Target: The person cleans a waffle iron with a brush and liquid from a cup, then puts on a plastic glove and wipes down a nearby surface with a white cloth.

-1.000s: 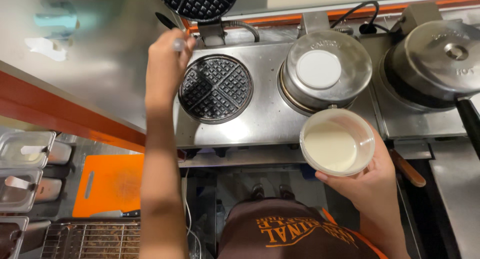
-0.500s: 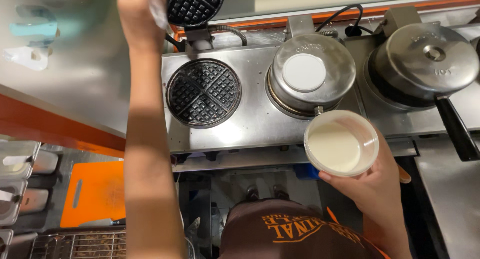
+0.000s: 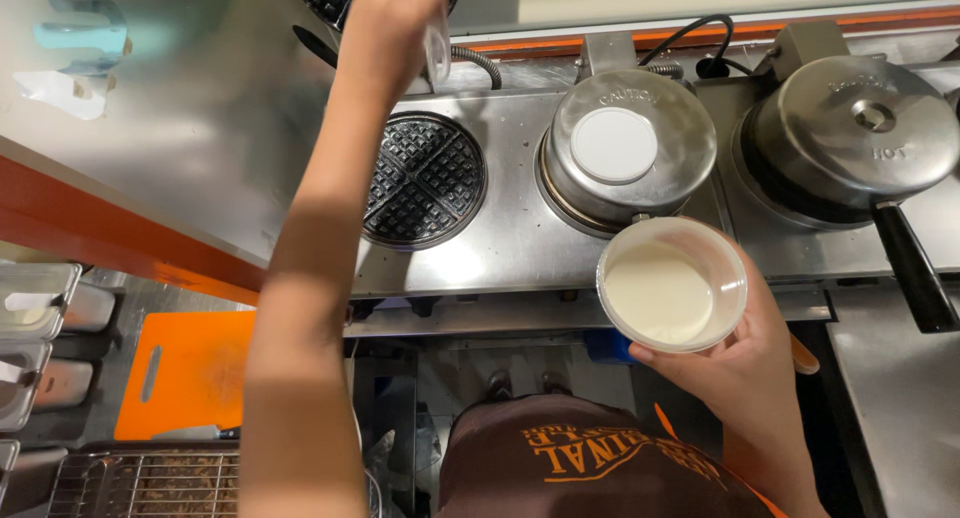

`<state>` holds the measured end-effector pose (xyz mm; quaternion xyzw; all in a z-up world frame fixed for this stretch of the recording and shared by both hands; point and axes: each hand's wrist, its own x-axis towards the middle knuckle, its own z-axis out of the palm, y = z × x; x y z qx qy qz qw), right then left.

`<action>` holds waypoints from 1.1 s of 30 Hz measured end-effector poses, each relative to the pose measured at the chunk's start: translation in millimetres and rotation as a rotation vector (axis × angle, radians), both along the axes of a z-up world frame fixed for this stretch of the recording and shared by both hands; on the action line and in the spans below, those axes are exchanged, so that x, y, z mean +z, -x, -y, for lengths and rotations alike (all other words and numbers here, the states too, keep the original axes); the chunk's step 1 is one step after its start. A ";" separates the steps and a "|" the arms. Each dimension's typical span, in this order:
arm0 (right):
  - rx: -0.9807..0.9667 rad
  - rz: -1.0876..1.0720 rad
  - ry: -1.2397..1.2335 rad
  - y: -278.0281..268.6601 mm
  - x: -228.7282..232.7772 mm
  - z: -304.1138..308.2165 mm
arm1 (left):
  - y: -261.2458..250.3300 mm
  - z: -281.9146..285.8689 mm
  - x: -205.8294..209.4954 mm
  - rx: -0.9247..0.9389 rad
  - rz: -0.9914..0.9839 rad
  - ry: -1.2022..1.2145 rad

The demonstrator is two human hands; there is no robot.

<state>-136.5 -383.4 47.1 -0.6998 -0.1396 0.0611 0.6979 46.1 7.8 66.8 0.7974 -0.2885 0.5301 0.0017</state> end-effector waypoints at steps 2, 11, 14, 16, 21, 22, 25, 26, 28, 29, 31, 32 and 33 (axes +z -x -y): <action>0.021 0.013 -0.005 0.2 -0.1 1.5 | 2.6 -16.4 -7.5 -0.007 -0.072 -0.014; -0.022 0.019 0.048 1.6 0.9 4.8 | 24.6 -36.6 -38.8 0.125 -0.187 0.531; -0.006 0.031 -0.008 1.2 1.3 4.5 | 44.0 -45.0 -36.9 0.106 -0.163 0.326; -0.035 -0.016 0.013 0.5 1.0 4.3 | 43.5 -52.3 -34.4 0.115 -0.187 0.280; -0.004 0.022 -0.003 0.1 -0.8 3.2 | 32.7 -39.8 -60.2 0.221 -0.274 0.580; -0.006 0.016 -0.006 0.1 -1.7 3.3 | 37.6 -29.9 -73.1 0.202 -0.277 0.469; -0.022 0.038 -0.003 -0.6 -2.7 5.8 | 63.3 -28.5 -90.3 0.196 -0.312 0.259; -0.024 0.038 -0.006 -1.5 -3.0 7.0 | 67.7 -32.4 -90.0 0.207 -0.348 0.163; -0.041 0.085 0.016 -3.4 -3.5 9.0 | 69.0 -43.4 -84.0 0.219 -0.381 0.381; -0.044 0.084 0.015 -2.7 -3.2 10.0 | 68.0 -46.0 -82.6 0.233 -0.412 0.604; -0.054 0.048 -0.003 -0.7 -1.5 12.9 | 60.5 -40.8 -85.1 0.292 -0.334 0.637; -0.057 0.050 -0.003 -0.7 -0.5 13.9 | 55.3 -36.0 -86.7 0.348 -0.251 0.672; -0.058 0.047 0.001 0.1 0.6 15.0 | 53.4 -29.3 -89.9 0.345 -0.250 0.672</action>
